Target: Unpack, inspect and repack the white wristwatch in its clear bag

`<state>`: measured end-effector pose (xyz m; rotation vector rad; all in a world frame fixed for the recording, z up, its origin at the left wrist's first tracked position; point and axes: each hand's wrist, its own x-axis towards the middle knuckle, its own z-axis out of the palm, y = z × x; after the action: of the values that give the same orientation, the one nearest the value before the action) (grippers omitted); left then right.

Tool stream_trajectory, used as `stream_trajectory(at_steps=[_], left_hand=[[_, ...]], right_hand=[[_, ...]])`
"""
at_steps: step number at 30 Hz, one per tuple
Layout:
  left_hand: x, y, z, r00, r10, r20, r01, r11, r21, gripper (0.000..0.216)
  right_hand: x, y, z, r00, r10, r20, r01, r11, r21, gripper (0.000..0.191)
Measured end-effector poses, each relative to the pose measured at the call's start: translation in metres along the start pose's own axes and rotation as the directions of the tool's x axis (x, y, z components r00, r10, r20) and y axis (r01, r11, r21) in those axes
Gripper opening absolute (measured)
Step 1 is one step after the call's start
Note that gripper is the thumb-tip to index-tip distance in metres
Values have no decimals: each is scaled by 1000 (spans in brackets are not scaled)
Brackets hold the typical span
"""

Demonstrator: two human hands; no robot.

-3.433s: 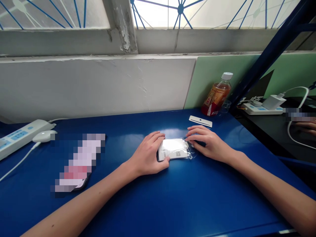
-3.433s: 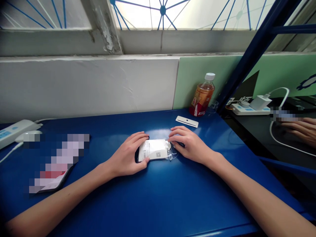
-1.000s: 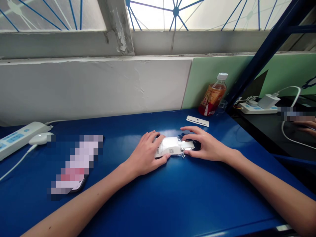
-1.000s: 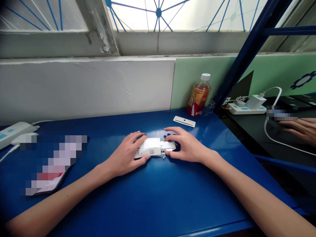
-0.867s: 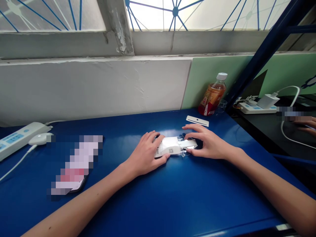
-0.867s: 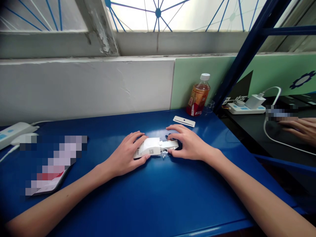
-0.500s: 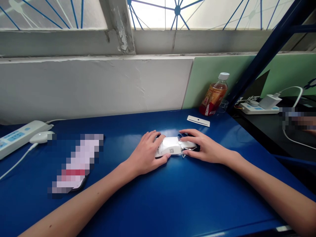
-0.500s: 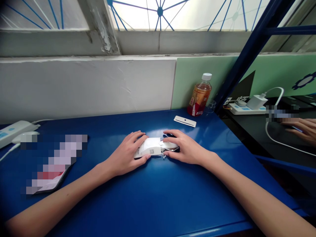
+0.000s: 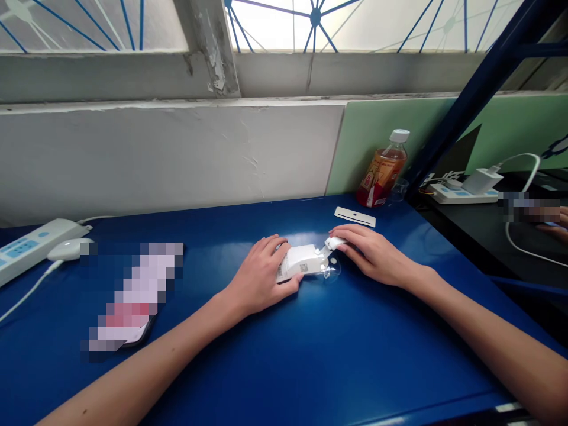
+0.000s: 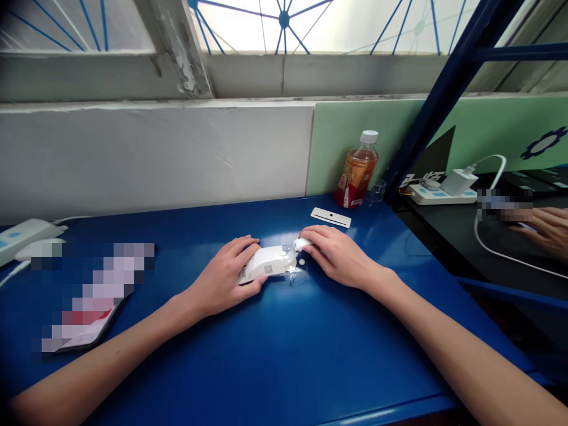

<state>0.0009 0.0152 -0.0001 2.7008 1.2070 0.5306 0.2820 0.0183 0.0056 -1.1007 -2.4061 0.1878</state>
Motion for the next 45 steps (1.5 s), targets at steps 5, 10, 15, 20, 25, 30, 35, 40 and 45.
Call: stream_trajectory(at_steps=[5,10,15,20,25,30,35,40,45], left_hand=[[0,1,-2,1000,-6,12,6,1000,-9,48],[-1,1,-2,999,-20,26,20,1000,-16,48],[0,1,-2,999,-10,37,10,1000,1,48],[-1,1,-1,1000,6,27,-6,1000,1,50],[-2,0,0,999,8,38,-8,1000,16,50],[-2,-2,3,999,21,32,-22,999,48,57],[-3,-1,3,999,28,19,-29,998,51,58],[-4,-1,3,999,12,37,-14,999,39,62],[-5,0,1,997,-3,77,2,1000,18,68]], right_hand=[[-1,2,-3,996,65,-58,-64,997,33,28],[0,-3,-10,958,206,-198,-171,968,184,23],[0,-6,-12,909,384,-163,-281,852,441,26],[1,-6,-10,907,400,-133,-232,737,634,23],[3,-5,-5,893,446,58,-259,406,876,24],[5,-10,1,883,387,267,-261,-69,963,25],[7,-12,-7,846,432,312,-256,-184,949,22],[6,-7,-13,847,460,267,-292,-19,956,38],[7,-7,-16,877,434,209,-310,177,934,49]])
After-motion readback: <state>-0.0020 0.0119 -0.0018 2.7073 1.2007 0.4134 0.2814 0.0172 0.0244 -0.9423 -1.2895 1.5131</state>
